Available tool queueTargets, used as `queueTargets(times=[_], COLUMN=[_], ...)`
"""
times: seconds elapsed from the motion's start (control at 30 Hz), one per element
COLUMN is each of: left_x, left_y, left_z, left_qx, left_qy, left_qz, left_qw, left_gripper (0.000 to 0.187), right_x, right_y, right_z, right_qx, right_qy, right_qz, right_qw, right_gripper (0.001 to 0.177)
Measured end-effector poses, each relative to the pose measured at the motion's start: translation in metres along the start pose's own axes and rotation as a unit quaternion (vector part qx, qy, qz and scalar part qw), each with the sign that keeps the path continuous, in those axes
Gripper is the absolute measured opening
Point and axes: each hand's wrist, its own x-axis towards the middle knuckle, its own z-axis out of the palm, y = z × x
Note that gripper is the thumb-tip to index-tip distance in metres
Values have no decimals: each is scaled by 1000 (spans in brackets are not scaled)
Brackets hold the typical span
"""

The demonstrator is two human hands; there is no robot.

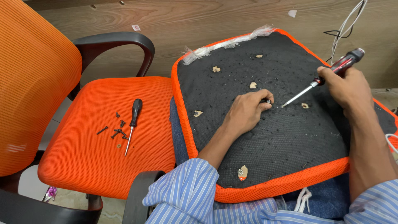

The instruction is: The person uses a screwdriver to tighten screws into a black and orange chair seat cushion. They pick up screws from the seat and insert them into holes, then turn the screwdriver to secure them.

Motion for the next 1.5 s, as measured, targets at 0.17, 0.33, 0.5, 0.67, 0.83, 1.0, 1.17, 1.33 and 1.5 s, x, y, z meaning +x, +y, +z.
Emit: queueTargets(times=[0.17, 0.33, 0.5, 0.67, 0.83, 1.0, 1.17, 1.33, 1.5], left_x=[4, 8, 7, 0, -4, 1, 8, 8, 13], left_y=[12, 29, 18, -8, -33, -37, -40, -41, -24], left_z=[25, 41, 14, -19, -47, -51, -53, -42, -28], left_qx=[67, 36, -43, -46, -75, -46, -31, -47, -82], left_qy=[53, 42, 7, 2, 9, 5, 34, 66, 71], left_qz=[95, 80, -13, 33, 78, 26, 24, 53, -9], left_qw=[992, 995, 999, 998, 994, 999, 999, 995, 994], left_gripper=[11, 11, 16, 15, 16, 15, 13, 16, 22], right_x=[16, 21, 7, -24, -46, -40, -25, -24, -23], right_y=[20, 29, 13, -17, -41, -51, -52, -36, -29], right_z=[-8, -10, 0, 3, 16, 23, 35, 45, 48], right_qx=[-112, -142, -184, -128, -110, -65, -37, 334, 520], right_qy=[-3, 8, 11, -2, 9, 26, 46, 27, -99], right_qz=[37, 13, -8, 31, 16, 10, -9, -93, -190], right_qw=[993, 990, 983, 991, 994, 998, 998, 938, 827], right_gripper=[68, 66, 73, 69, 67, 65, 56, 36, 50])
